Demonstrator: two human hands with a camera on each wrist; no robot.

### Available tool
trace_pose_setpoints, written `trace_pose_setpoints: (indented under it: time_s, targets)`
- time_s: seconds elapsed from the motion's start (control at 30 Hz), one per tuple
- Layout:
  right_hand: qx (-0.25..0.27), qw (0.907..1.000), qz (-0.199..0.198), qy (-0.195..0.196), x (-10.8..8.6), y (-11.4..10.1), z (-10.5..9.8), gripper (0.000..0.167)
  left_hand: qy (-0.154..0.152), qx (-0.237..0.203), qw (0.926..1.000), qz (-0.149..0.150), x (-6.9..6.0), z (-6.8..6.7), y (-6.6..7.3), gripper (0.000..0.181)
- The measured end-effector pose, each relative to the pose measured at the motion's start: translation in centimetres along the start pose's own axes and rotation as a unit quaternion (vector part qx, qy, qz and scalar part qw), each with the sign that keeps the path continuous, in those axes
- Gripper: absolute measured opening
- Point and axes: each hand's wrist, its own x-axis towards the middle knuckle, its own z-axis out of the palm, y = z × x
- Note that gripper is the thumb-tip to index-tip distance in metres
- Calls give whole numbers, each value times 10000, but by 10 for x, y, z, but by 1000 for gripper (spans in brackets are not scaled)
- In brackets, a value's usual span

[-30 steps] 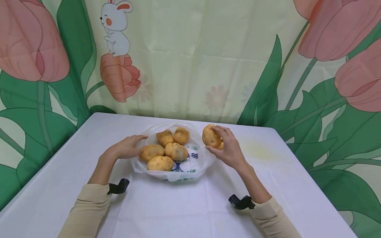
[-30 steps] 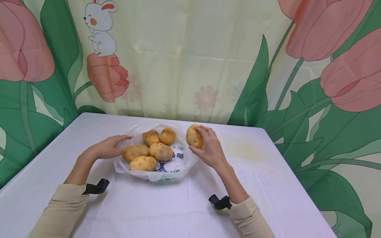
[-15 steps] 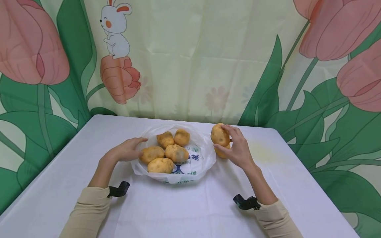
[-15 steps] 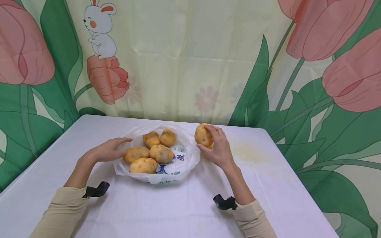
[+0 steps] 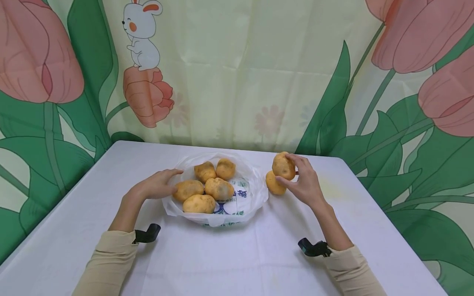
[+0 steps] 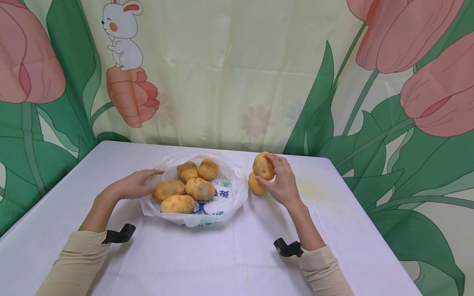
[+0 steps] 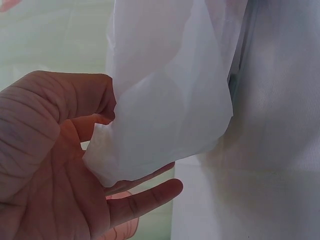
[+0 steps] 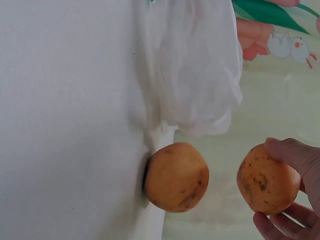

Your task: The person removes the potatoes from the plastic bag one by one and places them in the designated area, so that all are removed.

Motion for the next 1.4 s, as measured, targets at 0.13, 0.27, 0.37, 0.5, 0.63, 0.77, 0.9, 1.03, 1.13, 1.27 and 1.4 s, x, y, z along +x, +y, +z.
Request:
trace_pose_setpoints:
  time_s: [0.13, 0.27, 0.37, 0.5, 0.63, 0.77, 0.9, 1.03, 1.13, 1.27, 1.4]
  targets:
    - [-81, 9998, 182, -58, -2, 8, -3, 73, 4, 7, 10000, 48, 0, 0, -1, 62]
    - [-129, 9992, 364, -98, -3, 15, -5, 75, -16, 9, 10000, 80, -1, 0, 1, 62]
    - [-161, 9988, 450, -130, -5, 20, -7, 75, -15, 15, 10000, 82, -1, 0, 1, 62]
    - [-235, 9983, 523, -139, -5, 27, -7, 75, -16, -12, 10000, 34, -2, -1, 2, 63]
    - [-336, 9978, 546, -151, -5, 34, -8, 74, -29, -50, 10000, -29, -2, 0, 3, 63]
    - [-429, 9972, 574, -198, -6, 40, -9, 73, -24, -58, 10000, -57, -1, 0, 1, 63]
    - [-525, 9960, 662, -285, -7, 45, -10, 73, -24, -48, 10000, -54, -1, 1, 1, 63]
    - [-604, 9936, 836, -471, -9, 49, -11, 73, -47, -37, 10000, -9, -1, 0, 2, 64]
    - [-646, 9906, 999, -670, -11, 51, -12, 72, -52, -31, 10000, 23, -1, -1, 3, 64]
    - [-652, 9855, 1246, -954, -12, 54, -12, 72, -68, -56, 10000, -10, -2, -2, 4, 65]
    - [-668, 9803, 1447, -1168, -12, 59, -11, 71, -85, -63, 9999, -66, -3, -2, 4, 66]
